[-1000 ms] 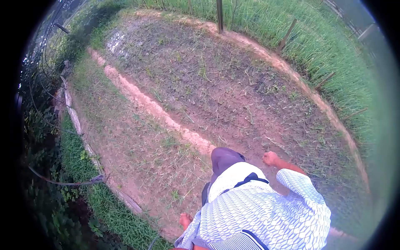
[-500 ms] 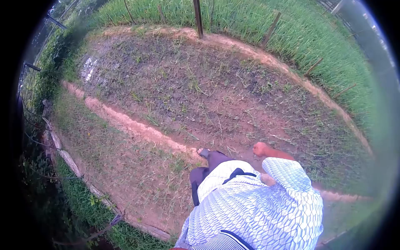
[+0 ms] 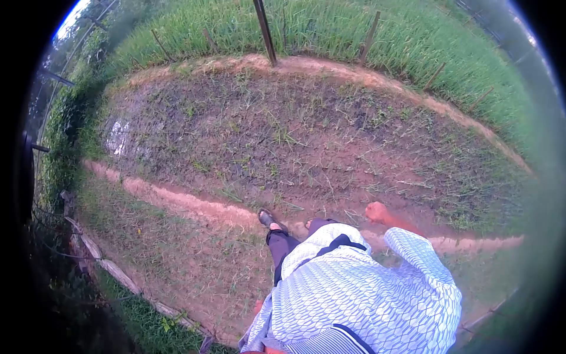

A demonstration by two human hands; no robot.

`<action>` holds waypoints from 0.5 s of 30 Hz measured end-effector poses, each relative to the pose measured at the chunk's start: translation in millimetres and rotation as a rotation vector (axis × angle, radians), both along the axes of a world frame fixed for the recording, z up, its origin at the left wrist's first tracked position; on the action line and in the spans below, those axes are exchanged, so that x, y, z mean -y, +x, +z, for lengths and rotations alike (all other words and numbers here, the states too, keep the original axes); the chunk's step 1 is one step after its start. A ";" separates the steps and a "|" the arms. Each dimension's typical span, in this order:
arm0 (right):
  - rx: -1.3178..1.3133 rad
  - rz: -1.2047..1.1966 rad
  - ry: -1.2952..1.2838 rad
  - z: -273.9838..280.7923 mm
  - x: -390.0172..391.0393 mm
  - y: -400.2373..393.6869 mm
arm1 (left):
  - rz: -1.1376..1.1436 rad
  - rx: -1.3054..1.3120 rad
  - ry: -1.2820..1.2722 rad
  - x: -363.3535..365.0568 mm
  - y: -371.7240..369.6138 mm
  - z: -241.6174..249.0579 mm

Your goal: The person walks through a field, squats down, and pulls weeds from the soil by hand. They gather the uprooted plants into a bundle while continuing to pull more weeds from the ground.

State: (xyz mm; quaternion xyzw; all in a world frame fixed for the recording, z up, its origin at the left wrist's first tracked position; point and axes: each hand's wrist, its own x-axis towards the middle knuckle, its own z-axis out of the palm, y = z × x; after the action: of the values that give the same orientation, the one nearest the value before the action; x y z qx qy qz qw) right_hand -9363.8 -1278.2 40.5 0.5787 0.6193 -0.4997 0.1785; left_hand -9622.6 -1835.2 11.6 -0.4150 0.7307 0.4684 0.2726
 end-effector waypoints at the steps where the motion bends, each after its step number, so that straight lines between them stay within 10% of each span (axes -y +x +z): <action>1: -0.026 -0.113 -0.050 -13.7 8.4 2.5 | 0.037 -0.019 0.007 -3.7 -20.0 -1.2; 15: 0.025 -0.222 -0.105 43.9 44.5 -172.9 | 0.128 -0.277 0.224 34.2 -211.1 -7.3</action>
State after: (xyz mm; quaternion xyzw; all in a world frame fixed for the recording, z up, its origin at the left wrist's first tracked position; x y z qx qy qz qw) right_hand -9536.7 -1322.7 84.5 0.6397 0.5223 -0.5409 0.1597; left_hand -9833.7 -1869.4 4.3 -0.3592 0.6768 0.6157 0.1837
